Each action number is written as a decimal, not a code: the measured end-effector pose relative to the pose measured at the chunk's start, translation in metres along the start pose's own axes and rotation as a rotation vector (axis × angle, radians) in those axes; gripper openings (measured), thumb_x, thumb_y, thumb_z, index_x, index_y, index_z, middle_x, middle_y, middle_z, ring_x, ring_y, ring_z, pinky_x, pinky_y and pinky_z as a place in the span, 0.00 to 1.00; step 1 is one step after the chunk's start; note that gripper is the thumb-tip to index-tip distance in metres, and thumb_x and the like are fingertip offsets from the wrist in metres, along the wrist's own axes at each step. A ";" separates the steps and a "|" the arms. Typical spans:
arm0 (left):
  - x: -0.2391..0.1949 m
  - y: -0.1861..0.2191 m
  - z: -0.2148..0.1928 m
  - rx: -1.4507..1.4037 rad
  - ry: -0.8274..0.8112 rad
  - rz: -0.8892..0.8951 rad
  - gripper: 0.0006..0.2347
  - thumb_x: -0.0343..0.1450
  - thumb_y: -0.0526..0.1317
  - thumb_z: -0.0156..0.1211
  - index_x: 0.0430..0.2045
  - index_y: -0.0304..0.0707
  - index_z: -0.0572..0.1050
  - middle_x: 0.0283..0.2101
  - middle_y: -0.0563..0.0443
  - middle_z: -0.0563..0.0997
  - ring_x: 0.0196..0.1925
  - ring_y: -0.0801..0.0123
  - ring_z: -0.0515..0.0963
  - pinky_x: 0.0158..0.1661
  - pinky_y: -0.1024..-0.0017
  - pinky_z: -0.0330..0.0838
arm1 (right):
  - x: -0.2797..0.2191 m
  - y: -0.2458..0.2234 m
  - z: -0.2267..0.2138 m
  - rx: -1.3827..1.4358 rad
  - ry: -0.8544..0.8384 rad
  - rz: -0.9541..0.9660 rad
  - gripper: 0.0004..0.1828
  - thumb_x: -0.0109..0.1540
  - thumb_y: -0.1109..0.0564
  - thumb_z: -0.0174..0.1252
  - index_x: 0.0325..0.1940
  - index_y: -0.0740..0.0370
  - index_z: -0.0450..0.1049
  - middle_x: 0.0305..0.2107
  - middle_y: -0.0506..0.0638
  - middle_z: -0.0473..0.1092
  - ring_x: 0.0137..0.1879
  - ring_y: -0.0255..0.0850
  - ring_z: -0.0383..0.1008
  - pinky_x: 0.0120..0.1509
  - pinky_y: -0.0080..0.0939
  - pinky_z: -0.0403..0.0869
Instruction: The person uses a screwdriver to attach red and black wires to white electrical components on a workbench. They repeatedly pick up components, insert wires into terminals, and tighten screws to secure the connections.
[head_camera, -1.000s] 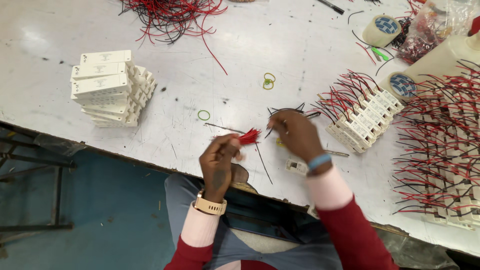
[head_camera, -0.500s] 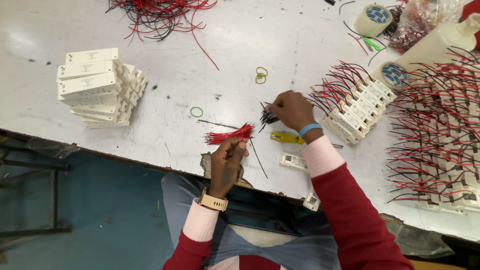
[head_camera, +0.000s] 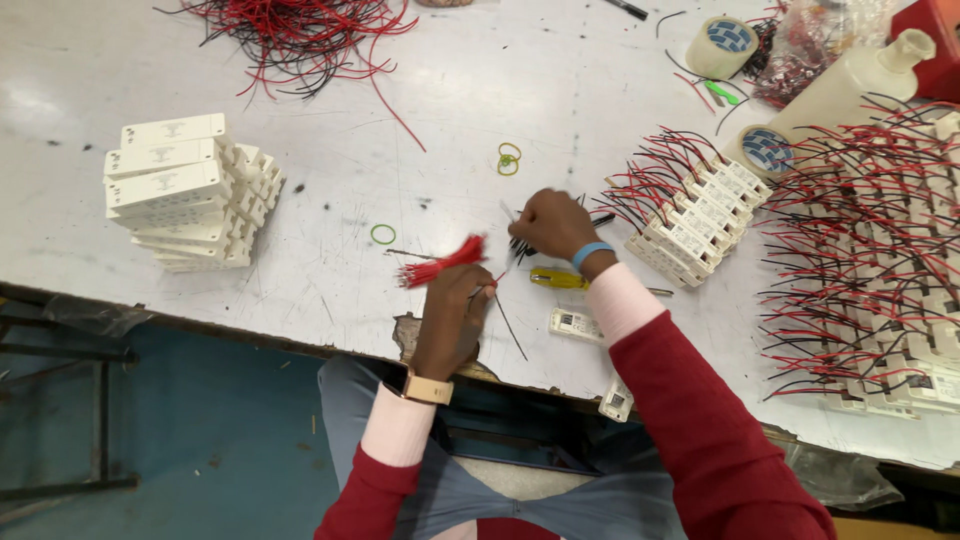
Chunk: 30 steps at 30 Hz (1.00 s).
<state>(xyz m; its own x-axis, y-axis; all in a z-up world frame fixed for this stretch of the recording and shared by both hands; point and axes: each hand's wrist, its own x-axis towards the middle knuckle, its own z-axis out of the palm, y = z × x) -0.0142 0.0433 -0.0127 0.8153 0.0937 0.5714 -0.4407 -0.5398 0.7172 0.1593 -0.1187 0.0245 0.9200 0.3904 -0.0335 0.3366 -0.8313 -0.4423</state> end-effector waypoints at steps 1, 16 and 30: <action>0.005 -0.003 0.000 -0.001 0.011 0.029 0.04 0.69 0.33 0.61 0.31 0.30 0.76 0.39 0.40 0.80 0.43 0.48 0.78 0.45 0.59 0.70 | 0.000 0.004 -0.007 0.092 0.041 -0.029 0.16 0.58 0.47 0.68 0.28 0.63 0.79 0.24 0.56 0.77 0.30 0.49 0.79 0.40 0.47 0.77; -0.005 -0.017 -0.003 -0.070 -0.023 -0.105 0.07 0.72 0.39 0.62 0.33 0.33 0.79 0.40 0.45 0.82 0.46 0.54 0.78 0.51 0.62 0.68 | 0.016 0.021 -0.022 -0.188 -0.026 -0.332 0.18 0.46 0.58 0.71 0.39 0.61 0.78 0.32 0.55 0.77 0.39 0.53 0.77 0.41 0.51 0.75; -0.004 -0.015 -0.004 -0.067 -0.023 -0.111 0.05 0.71 0.37 0.65 0.33 0.33 0.79 0.39 0.45 0.81 0.44 0.55 0.78 0.49 0.63 0.68 | 0.013 0.013 -0.049 0.055 -0.032 -0.306 0.08 0.59 0.66 0.59 0.41 0.61 0.78 0.32 0.50 0.78 0.39 0.45 0.79 0.45 0.44 0.77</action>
<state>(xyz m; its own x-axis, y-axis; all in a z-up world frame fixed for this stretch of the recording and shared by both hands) -0.0123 0.0543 -0.0239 0.8686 0.1305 0.4780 -0.3703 -0.4701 0.8012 0.1853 -0.1433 0.0620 0.7705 0.6322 0.0814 0.5851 -0.6507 -0.4841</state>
